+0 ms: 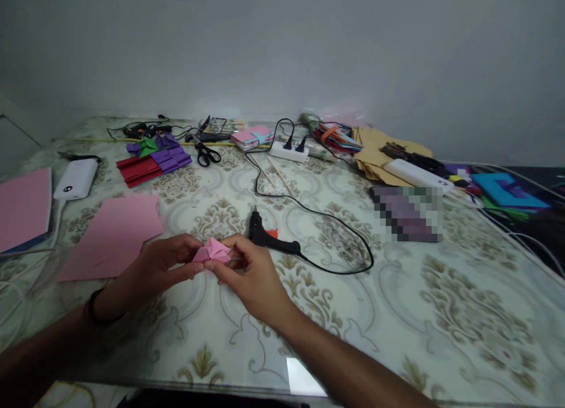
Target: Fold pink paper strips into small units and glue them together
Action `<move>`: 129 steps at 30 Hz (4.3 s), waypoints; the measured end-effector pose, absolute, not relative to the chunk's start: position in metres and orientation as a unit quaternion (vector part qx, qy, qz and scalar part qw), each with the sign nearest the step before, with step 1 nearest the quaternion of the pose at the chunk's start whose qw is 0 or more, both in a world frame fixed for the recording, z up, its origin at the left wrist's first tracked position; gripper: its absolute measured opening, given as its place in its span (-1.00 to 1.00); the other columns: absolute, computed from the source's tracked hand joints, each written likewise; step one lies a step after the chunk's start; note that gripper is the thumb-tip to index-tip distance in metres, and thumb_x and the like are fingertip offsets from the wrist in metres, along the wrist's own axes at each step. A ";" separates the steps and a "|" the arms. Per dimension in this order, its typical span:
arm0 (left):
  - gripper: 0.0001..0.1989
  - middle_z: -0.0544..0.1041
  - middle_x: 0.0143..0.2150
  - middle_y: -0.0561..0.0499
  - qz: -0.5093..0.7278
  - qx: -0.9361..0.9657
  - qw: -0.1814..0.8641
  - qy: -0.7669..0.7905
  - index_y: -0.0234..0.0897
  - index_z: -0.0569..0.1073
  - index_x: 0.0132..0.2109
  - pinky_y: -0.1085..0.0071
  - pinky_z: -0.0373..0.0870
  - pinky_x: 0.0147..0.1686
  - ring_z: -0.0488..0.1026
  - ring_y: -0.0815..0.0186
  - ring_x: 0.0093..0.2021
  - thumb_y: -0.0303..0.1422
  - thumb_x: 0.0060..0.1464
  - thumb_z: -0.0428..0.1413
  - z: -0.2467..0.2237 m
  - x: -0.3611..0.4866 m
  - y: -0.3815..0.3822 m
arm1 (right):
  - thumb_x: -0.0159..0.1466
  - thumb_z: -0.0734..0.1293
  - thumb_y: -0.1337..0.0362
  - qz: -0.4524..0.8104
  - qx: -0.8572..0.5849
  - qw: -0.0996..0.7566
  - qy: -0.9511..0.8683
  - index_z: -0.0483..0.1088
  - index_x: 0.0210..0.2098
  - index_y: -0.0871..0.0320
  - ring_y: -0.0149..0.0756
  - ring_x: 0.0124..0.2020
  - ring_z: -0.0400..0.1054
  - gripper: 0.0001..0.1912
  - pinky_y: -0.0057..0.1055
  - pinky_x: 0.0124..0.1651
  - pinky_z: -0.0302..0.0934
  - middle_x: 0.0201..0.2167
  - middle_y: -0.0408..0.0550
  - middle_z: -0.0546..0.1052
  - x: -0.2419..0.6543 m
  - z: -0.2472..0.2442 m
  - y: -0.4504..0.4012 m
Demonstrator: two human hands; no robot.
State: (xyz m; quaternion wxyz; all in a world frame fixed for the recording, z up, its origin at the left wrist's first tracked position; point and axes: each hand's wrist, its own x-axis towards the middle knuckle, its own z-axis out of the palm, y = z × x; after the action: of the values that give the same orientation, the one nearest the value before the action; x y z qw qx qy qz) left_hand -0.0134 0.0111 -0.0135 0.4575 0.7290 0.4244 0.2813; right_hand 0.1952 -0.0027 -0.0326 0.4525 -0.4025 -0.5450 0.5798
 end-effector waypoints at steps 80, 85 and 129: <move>-0.76 0.61 -0.48 0.03 0.250 0.676 0.516 0.463 -0.30 0.48 -0.33 0.46 0.43 -0.39 0.57 0.33 -0.45 -0.28 0.28 0.12 -0.011 -0.009 0.008 | 0.30 0.43 -0.12 0.584 -0.412 0.386 -0.584 0.42 -0.36 0.14 -0.37 -0.52 0.36 -0.57 -0.42 -0.37 0.29 -0.55 -0.18 0.49 0.196 -0.029 -0.002; -0.73 0.64 -0.44 -0.02 0.265 0.667 0.533 0.448 -0.31 0.47 -0.31 0.43 0.46 -0.37 0.59 0.31 -0.43 -0.24 0.33 0.08 -0.012 -0.011 0.009 | 0.31 0.41 -0.14 0.579 -0.417 0.401 -0.575 0.41 -0.38 0.14 -0.36 -0.52 0.35 -0.54 -0.42 -0.38 0.27 -0.55 -0.17 0.48 0.198 -0.028 -0.001; -0.79 0.49 -0.49 0.10 0.353 0.598 0.595 0.404 -0.31 0.48 -0.33 0.48 0.37 -0.42 0.41 0.43 -0.49 -0.30 0.27 0.17 -0.010 -0.015 0.012 | 0.31 0.36 0.08 0.542 -0.431 0.367 -0.621 0.36 -0.40 0.15 -0.37 -0.50 0.22 -0.72 -0.42 -0.42 0.09 -0.56 -0.18 0.40 0.200 -0.027 0.000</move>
State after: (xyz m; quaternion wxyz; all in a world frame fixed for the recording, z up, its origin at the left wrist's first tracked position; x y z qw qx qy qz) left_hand -0.0151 0.0122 -0.0104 0.5948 0.5984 0.4040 0.3534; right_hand 0.2005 0.0000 -0.0270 0.3670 -0.4309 -0.6208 0.5424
